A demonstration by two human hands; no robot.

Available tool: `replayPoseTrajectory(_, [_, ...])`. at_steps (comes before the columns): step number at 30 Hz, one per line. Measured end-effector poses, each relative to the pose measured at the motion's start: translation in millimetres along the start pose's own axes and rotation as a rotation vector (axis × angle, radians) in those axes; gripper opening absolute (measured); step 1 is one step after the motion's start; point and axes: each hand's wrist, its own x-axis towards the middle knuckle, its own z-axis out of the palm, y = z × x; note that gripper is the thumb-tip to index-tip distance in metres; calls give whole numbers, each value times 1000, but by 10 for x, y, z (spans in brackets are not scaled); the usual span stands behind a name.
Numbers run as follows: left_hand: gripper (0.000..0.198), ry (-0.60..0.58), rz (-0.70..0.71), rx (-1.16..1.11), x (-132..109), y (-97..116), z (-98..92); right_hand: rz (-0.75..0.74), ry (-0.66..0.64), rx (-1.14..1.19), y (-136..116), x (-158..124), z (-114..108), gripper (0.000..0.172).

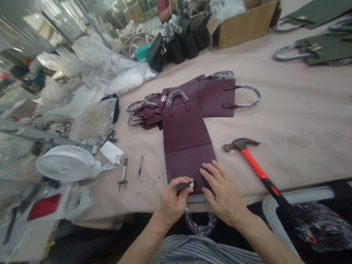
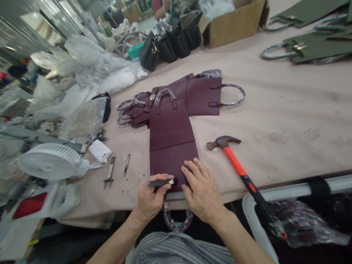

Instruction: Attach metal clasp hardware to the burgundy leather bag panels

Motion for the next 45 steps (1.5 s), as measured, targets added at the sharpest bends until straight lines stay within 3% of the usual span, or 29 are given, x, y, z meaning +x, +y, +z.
replayPoseTrajectory(31, [6, 12, 118, 62, 48, -42, 66, 7, 3, -7, -5, -7, 15, 47])
replayPoseTrajectory(45, [11, -63, 50, 124, 166, 16, 121, -11, 19, 61, 31, -21, -19, 45])
